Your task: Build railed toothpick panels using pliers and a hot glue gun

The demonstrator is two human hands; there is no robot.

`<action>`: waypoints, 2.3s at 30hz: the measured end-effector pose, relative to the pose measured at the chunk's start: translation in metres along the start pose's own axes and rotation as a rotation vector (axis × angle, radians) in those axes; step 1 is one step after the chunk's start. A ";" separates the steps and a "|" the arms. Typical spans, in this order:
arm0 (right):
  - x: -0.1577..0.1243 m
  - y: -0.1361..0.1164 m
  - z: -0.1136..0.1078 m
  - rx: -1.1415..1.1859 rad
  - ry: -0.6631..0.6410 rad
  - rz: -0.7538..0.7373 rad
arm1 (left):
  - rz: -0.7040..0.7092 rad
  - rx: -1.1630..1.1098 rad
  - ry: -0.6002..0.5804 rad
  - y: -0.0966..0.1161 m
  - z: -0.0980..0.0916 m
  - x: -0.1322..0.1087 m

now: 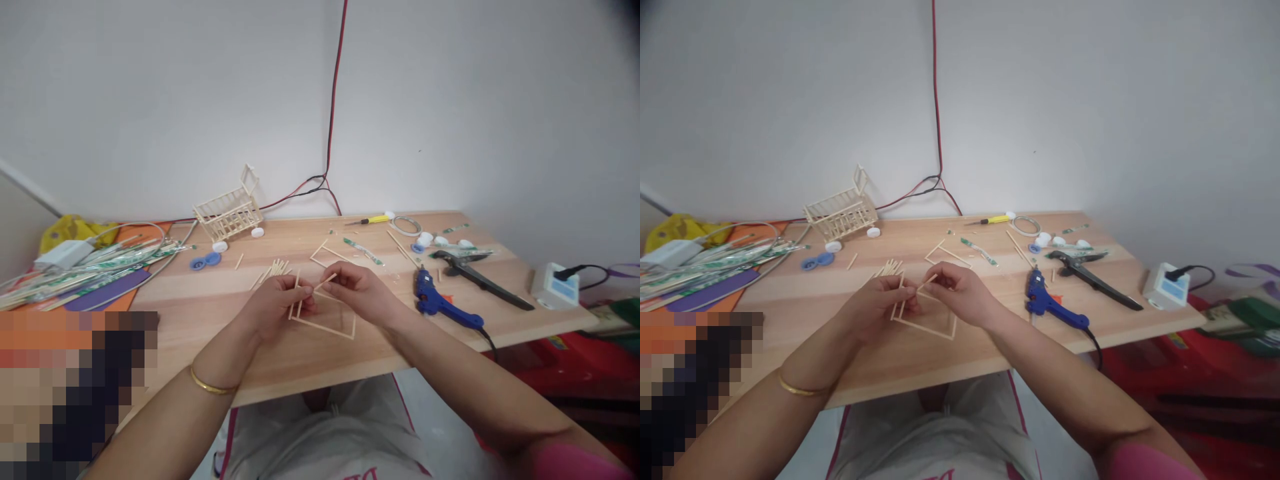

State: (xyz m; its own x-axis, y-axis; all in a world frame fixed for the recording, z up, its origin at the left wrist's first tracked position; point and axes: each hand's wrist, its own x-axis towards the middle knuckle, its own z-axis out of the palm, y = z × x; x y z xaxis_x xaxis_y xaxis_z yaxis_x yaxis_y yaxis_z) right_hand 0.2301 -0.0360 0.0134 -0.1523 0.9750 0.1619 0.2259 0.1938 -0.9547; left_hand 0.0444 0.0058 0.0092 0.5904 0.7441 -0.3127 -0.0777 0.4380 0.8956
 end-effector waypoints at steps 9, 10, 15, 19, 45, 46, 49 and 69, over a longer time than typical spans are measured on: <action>-0.004 0.012 -0.013 0.457 0.264 0.122 | -0.008 0.132 0.031 -0.007 -0.004 0.003; -0.006 0.010 -0.015 0.456 0.266 0.132 | 0.008 0.203 0.038 -0.008 -0.003 0.003; -0.022 0.006 -0.024 0.461 0.263 0.173 | 0.352 0.882 0.200 -0.009 -0.003 0.006; -0.036 0.004 -0.031 0.263 0.269 0.135 | 0.603 1.222 0.295 -0.009 -0.002 0.001; -0.104 0.052 -0.249 -0.708 0.574 0.175 | 0.286 0.391 0.001 -0.002 0.044 0.003; -0.105 0.060 -0.251 -0.720 0.576 0.180 | 0.266 0.330 -0.007 -0.005 0.043 0.003; -0.111 0.066 -0.250 -0.757 0.603 0.180 | 0.236 0.162 -0.030 -0.009 0.041 0.003; -0.094 -0.064 -0.059 0.409 -0.160 0.265 | 0.332 -0.051 -0.283 0.008 0.085 -0.045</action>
State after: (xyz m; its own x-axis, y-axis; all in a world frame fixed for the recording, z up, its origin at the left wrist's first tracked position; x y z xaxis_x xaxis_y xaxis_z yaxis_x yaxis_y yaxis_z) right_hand 0.2870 -0.1341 0.0743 -0.2933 0.9498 -0.1090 -0.1132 -0.1477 -0.9825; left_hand 0.0849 -0.0671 0.0573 0.7228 0.6845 0.0947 -0.3354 0.2277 0.9141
